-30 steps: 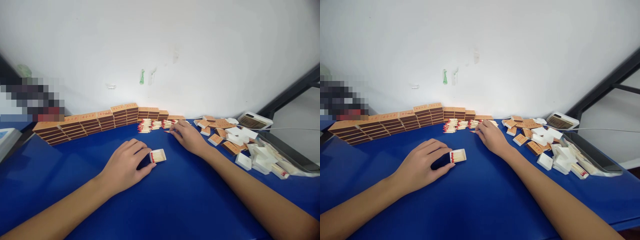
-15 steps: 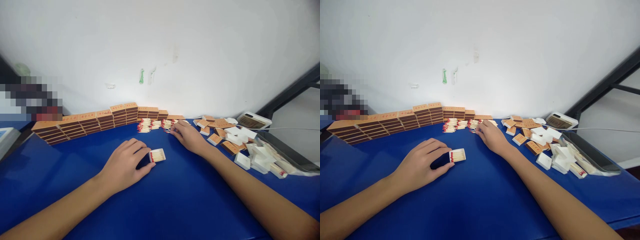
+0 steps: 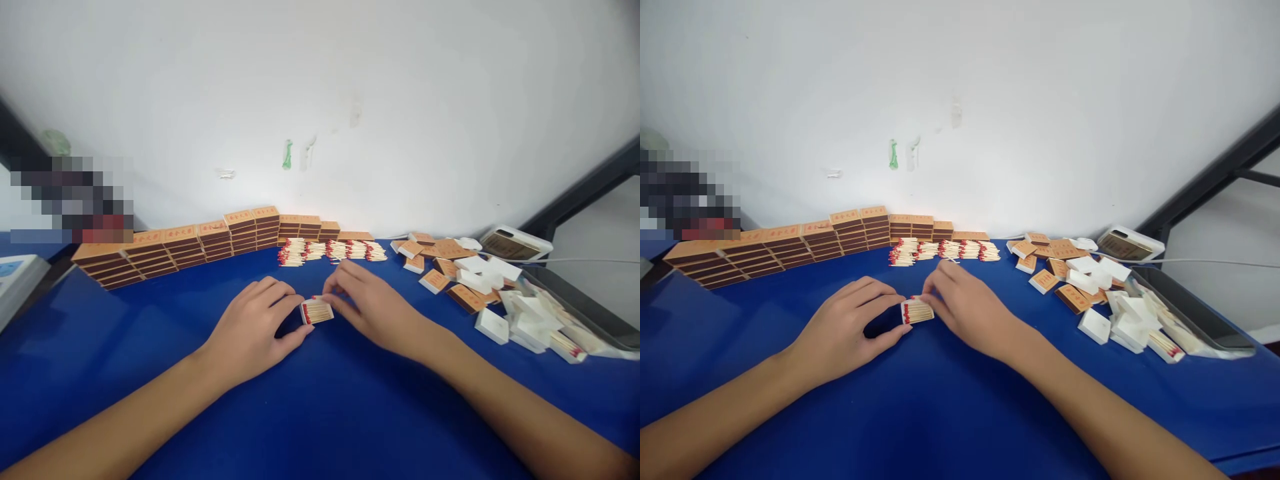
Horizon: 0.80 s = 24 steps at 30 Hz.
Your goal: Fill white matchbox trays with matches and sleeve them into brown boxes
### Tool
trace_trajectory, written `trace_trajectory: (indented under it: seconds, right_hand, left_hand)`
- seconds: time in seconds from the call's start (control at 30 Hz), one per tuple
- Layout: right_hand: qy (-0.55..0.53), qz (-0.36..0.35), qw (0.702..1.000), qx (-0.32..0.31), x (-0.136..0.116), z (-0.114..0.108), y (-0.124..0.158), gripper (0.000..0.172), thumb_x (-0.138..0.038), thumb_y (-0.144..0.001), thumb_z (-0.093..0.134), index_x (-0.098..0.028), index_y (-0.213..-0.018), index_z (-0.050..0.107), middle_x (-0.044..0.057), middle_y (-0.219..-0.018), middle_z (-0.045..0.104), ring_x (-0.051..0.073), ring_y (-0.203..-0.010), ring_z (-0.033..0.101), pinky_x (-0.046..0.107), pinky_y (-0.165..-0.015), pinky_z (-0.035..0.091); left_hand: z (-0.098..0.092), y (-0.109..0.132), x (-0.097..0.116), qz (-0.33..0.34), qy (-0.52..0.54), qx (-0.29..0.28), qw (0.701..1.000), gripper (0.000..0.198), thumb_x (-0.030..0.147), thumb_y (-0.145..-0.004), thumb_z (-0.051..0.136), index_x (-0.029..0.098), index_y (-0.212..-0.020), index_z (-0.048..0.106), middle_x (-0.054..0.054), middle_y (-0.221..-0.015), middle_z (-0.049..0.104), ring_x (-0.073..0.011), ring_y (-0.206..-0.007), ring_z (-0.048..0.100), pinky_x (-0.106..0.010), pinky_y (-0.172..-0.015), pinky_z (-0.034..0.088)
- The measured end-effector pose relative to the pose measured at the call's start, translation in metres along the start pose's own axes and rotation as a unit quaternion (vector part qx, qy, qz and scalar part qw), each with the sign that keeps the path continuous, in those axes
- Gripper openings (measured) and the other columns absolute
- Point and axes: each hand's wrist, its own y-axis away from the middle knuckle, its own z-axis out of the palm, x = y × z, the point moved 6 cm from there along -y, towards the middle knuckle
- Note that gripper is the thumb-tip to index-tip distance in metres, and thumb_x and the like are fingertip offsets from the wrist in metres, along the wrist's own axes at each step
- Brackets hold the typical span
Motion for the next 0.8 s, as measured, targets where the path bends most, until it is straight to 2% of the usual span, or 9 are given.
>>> trace_trajectory:
  seconds: [0.1,0.2,0.37,0.47,0.53,0.6,0.7,0.8]
  right_hand:
    - [0.039,-0.029,0.999,-0.021,-0.016,0.010,0.002,0.009,-0.023,-0.108,0.053,-0.019,-0.104,0.061,0.009,-0.103,0.064,0.023,-0.094,0.064,0.036,-0.078,0.055]
    - [0.054,-0.036,0.997,-0.034,-0.018,0.015,0.003,0.009,-0.022,-0.107,0.055,-0.018,-0.105,0.062,0.009,-0.103,0.064,0.022,-0.090,0.065,0.035,-0.074,0.055]
    - [-0.029,-0.020,0.999,-0.039,-0.011,0.013,0.005,0.007,-0.021,-0.107,0.056,-0.020,-0.104,0.063,0.006,-0.103,0.064,0.018,-0.086,0.063,0.032,-0.075,0.053]
    - [-0.071,0.032,0.997,-0.006,0.010,0.010,0.002,0.007,-0.025,-0.106,0.059,-0.022,-0.102,0.065,0.003,-0.094,0.063,0.017,-0.081,0.060,0.031,-0.073,0.050]
    - [-0.058,0.069,0.995,0.043,0.034,0.005,0.000,0.007,-0.027,-0.104,0.061,-0.022,-0.101,0.066,0.003,-0.090,0.061,0.018,-0.079,0.059,0.032,-0.073,0.049]
    - [-0.017,0.078,0.994,0.078,0.058,0.002,-0.003,0.008,-0.026,-0.103,0.062,-0.021,-0.108,0.067,0.006,-0.096,0.062,0.020,-0.084,0.061,0.035,-0.078,0.050]
    - [0.025,0.060,0.996,0.065,0.084,0.004,-0.006,0.019,-0.026,-0.104,0.059,-0.022,-0.119,0.069,0.010,-0.105,0.062,0.025,-0.097,0.062,0.041,-0.087,0.051]
    - [0.039,0.048,0.996,0.056,0.095,0.006,-0.008,0.026,-0.027,-0.106,0.055,-0.023,-0.125,0.070,0.011,-0.106,0.061,0.027,-0.101,0.061,0.044,-0.092,0.051]
  left_hand:
    - [-0.001,0.000,0.000,0.000,0.001,0.008,1.000,0.023,0.035,-0.099,0.071,0.016,-0.112,0.073,-0.009,-0.106,0.074,-0.0252,-0.096,0.067,-0.044,-0.086,0.059]
    - [0.000,0.000,0.001,0.003,0.000,0.011,1.000,0.023,0.035,-0.100,0.070,0.015,-0.111,0.073,-0.009,-0.106,0.074,-0.0250,-0.096,0.067,-0.044,-0.086,0.059]
    - [0.000,0.001,0.001,0.004,0.001,0.006,1.000,0.022,0.035,-0.100,0.070,0.016,-0.111,0.072,-0.009,-0.106,0.074,-0.0248,-0.096,0.067,-0.043,-0.085,0.059]
    - [0.000,0.001,0.001,0.003,-0.001,0.003,1.000,0.022,0.033,-0.099,0.071,0.016,-0.113,0.073,-0.009,-0.106,0.074,-0.0250,-0.095,0.067,-0.044,-0.086,0.059]
    - [0.000,0.001,0.000,0.002,-0.002,0.001,1.000,0.024,0.034,-0.098,0.072,0.016,-0.114,0.073,-0.009,-0.106,0.074,-0.0254,-0.096,0.067,-0.044,-0.086,0.059]
    - [0.000,0.001,0.000,0.002,-0.002,-0.002,1.000,0.025,0.035,-0.098,0.072,0.016,-0.115,0.073,-0.010,-0.106,0.074,-0.0256,-0.096,0.068,-0.045,-0.086,0.059]
    - [0.000,0.001,0.000,0.000,-0.002,-0.004,1.000,0.025,0.035,-0.099,0.072,0.016,-0.115,0.073,-0.010,-0.107,0.074,-0.0260,-0.096,0.067,-0.045,-0.086,0.059]
    - [0.000,0.000,0.000,0.001,-0.004,-0.003,1.000,0.025,0.035,-0.099,0.072,0.016,-0.115,0.073,-0.010,-0.107,0.074,-0.0261,-0.097,0.067,-0.045,-0.086,0.059]
